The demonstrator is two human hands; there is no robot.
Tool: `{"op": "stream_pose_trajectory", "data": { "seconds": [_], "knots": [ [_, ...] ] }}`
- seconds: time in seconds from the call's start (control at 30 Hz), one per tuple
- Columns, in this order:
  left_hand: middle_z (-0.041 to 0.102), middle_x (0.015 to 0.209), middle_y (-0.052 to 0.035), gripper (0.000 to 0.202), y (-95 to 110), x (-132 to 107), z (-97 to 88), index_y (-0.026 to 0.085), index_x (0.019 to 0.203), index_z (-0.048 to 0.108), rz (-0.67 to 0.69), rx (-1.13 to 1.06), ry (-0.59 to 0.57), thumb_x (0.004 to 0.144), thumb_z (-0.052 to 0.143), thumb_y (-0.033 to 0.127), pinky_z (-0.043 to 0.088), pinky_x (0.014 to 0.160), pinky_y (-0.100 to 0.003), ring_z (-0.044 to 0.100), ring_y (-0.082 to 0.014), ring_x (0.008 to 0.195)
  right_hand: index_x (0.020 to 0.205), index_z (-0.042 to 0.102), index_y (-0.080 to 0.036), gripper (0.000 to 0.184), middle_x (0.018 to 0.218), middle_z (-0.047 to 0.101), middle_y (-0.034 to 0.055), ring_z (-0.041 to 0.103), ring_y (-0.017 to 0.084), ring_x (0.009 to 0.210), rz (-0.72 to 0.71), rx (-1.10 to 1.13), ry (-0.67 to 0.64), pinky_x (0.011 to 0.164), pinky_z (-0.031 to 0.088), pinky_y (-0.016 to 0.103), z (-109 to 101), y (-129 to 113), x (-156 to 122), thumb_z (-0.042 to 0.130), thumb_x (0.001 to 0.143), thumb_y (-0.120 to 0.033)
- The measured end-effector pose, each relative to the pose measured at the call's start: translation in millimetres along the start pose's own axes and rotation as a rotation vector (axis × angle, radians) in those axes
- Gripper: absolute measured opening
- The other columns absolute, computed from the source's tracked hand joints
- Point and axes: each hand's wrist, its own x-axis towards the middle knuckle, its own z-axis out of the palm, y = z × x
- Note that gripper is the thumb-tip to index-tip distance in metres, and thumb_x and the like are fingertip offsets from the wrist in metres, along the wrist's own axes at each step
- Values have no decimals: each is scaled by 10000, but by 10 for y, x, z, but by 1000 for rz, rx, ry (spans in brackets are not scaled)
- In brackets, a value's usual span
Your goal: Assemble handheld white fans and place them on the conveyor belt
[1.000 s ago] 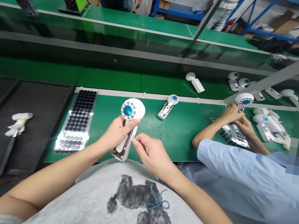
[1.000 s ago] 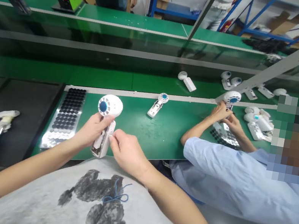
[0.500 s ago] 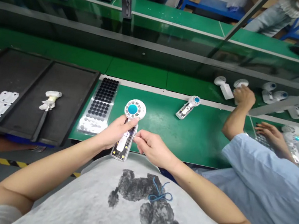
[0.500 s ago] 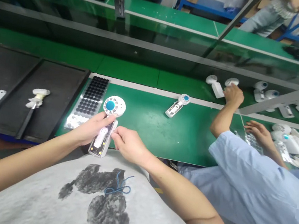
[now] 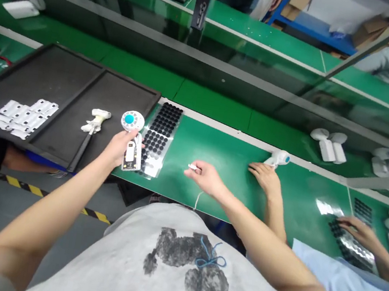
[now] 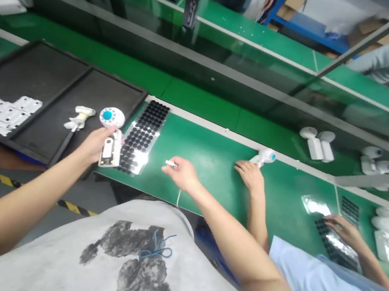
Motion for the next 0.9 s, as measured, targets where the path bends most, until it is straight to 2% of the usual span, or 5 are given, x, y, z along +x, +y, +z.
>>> {"op": "stream_pose_trajectory", "data": {
  "seconds": [0.07, 0.17, 0.33, 0.7, 0.9],
  "knots": [
    [633, 681, -33, 358, -136, 158, -23, 133, 832, 542, -18, -23, -31, 644, 709, 388, 476, 450, -235, 609, -148, 532, 746, 611, -155, 154, 662, 554, -10, 493, 117, 622, -24, -131, 93, 583, 359, 219, 150, 18, 318, 597, 755, -309],
    [640, 714, -46, 340, -389, 302, 26, 136, 838, 536, -43, -52, -45, 669, 693, 386, 491, 471, -250, 615, -150, 549, 844, 660, -157, 145, 828, 608, 36, 539, 140, 756, -49, -206, 121, 699, 384, 236, 482, -12, 704, 573, 789, -260],
    [629, 717, -27, 322, -607, 356, 13, 148, 843, 535, -46, -76, -41, 678, 688, 378, 517, 538, -281, 615, -146, 564, 959, 668, -183, 204, 953, 604, 60, 558, 157, 841, -89, -301, 97, 756, 387, 240, 867, -39, 991, 516, 846, -258],
    [637, 716, -33, 345, -618, 378, -29, 148, 877, 521, -67, -102, -15, 689, 670, 396, 507, 524, -263, 614, -142, 552, 968, 655, -207, 212, 974, 592, 56, 543, 173, 876, -133, -403, 63, 737, 389, 243, 968, -88, 1077, 478, 868, -265],
    [641, 713, -29, 352, -616, 386, -46, 153, 868, 526, -84, -117, -10, 673, 683, 399, 513, 536, -266, 622, -149, 568, 932, 655, -207, 210, 1006, 586, 67, 525, 188, 940, -97, -388, 45, 772, 383, 254, 1000, -169, 1112, 467, 870, -276]
  ]
}}
